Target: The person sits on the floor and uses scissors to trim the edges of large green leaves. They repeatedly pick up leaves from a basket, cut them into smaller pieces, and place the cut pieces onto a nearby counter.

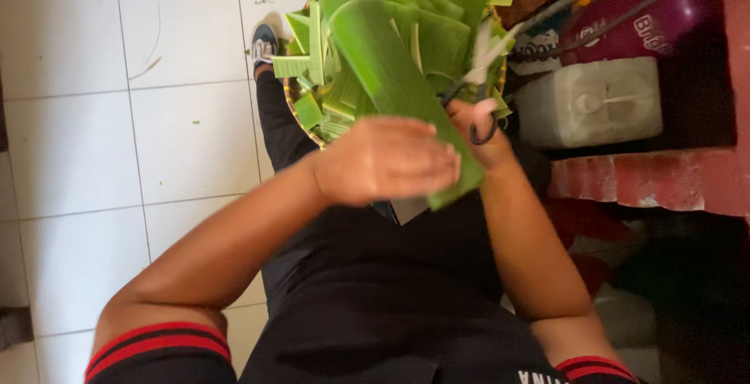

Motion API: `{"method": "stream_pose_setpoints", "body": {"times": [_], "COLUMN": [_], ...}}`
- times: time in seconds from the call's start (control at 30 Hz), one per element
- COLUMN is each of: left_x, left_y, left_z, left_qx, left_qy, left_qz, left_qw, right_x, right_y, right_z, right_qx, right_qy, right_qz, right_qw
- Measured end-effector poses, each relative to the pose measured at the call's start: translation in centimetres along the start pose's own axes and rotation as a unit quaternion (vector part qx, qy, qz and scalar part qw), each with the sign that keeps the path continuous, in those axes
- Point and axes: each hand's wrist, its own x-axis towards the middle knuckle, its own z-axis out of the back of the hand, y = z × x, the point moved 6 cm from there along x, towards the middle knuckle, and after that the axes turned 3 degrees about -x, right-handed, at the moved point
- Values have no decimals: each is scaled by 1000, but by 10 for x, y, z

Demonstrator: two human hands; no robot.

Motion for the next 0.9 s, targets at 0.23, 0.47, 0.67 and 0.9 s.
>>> {"method": "stream_pose_setpoints", "body": {"times": [0.23,0.47,0.67,0.9], "left_x": [-20,-64,-51,-63], "left_y": [-1,83,84,86], "left_z": [-6,-31,-32,1], "left_qx": [147,-497,-547,-389], "left_qy": [-91,-272,-276,-181], "left_qz": [171,525,510,590], "left_qw": [970,636,603,684], "right_x": [-24,-39,-53,-80], "right_y": [61,57,47,114], "right_z": [-21,-55,-44,1], "right_qx": [16,-94,-208,-404], "right_qy": [-88,-154,-170,-99], "right_qz": [84,153,58,-73], "right_qw": [992,972,962,906]}}
